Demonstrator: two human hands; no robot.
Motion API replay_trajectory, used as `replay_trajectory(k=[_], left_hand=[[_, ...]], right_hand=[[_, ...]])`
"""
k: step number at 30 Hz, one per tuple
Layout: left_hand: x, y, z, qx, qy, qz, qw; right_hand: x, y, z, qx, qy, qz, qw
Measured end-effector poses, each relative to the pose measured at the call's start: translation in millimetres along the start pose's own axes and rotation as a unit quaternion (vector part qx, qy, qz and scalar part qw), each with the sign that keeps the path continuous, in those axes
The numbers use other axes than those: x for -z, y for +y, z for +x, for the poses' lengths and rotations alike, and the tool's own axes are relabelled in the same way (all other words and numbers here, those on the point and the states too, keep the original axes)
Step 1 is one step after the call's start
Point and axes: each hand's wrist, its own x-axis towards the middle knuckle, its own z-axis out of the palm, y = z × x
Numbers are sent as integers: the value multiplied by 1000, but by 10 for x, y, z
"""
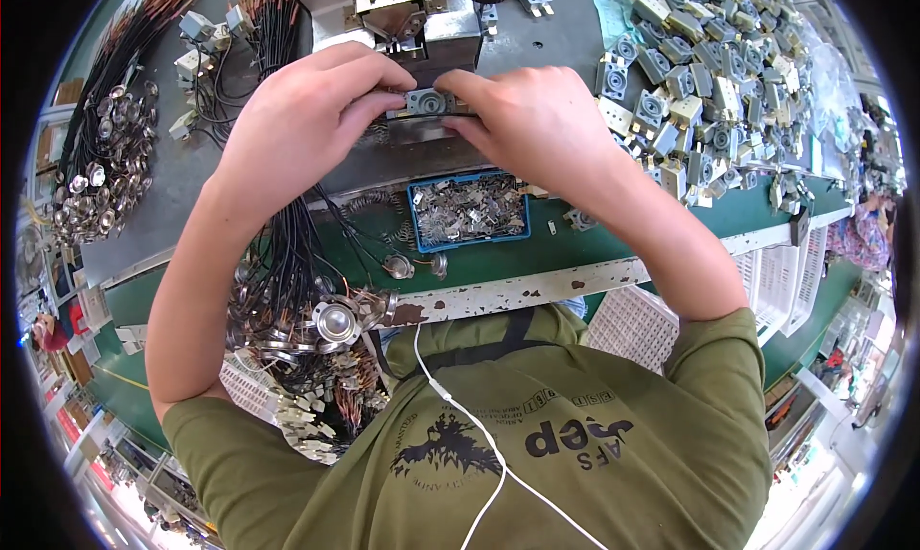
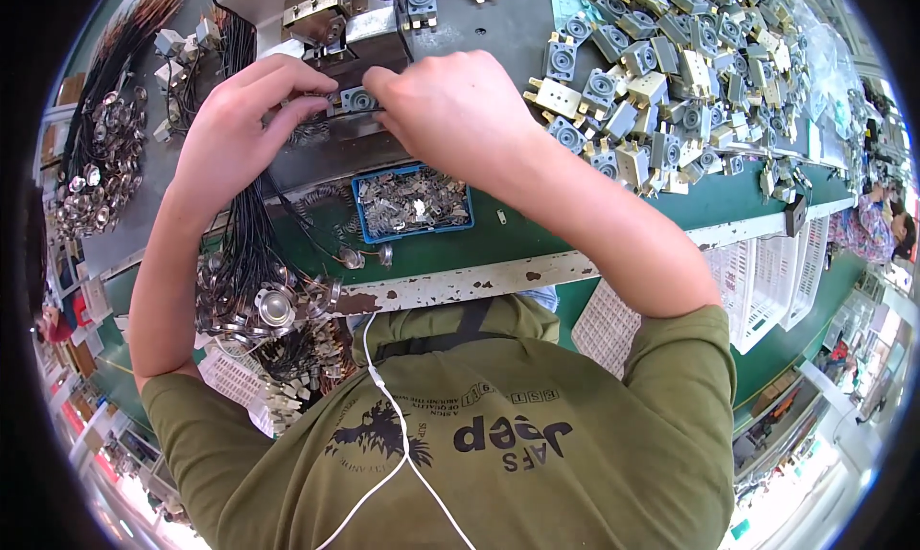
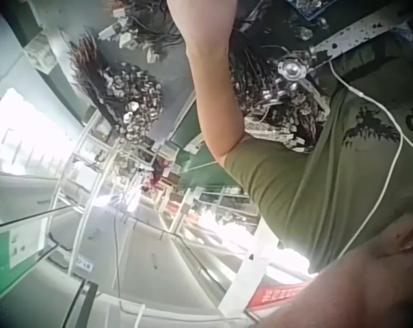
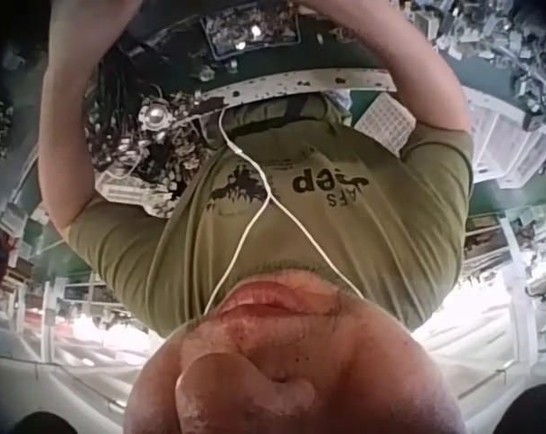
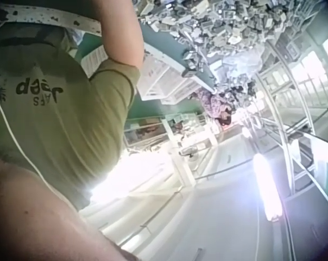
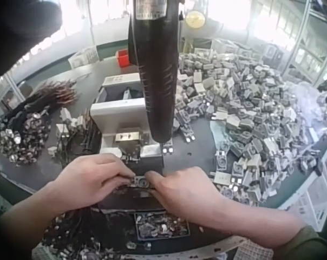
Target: Assembling or processing electronic components on a production line using a handheld power tool and a fixture.
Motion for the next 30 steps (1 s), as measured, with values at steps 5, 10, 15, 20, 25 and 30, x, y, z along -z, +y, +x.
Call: replay_trajectory(k=[5,10,15,20,25,30], left_hand=[[-21,9,11,9,-5,-12,1000],[-93,5,24,35,-9,-9,999],[-235,7,112,-37,-21,41,998],[-275,21,110,-54,-12,65,996],[-157,55,93,-30,-28,34,999],[-58,192,-55,-81,-48,-32,995]], right_hand=[[54,8,83,16,-29,-45,998],[149,-75,-119,-22,-39,41,998],[92,-229,-456,-125,-52,376,917],[24,-233,-600,-164,-32,436,884],[197,-290,-682,-218,-22,467,857],[427,-255,-630,-214,-23,436,874]])
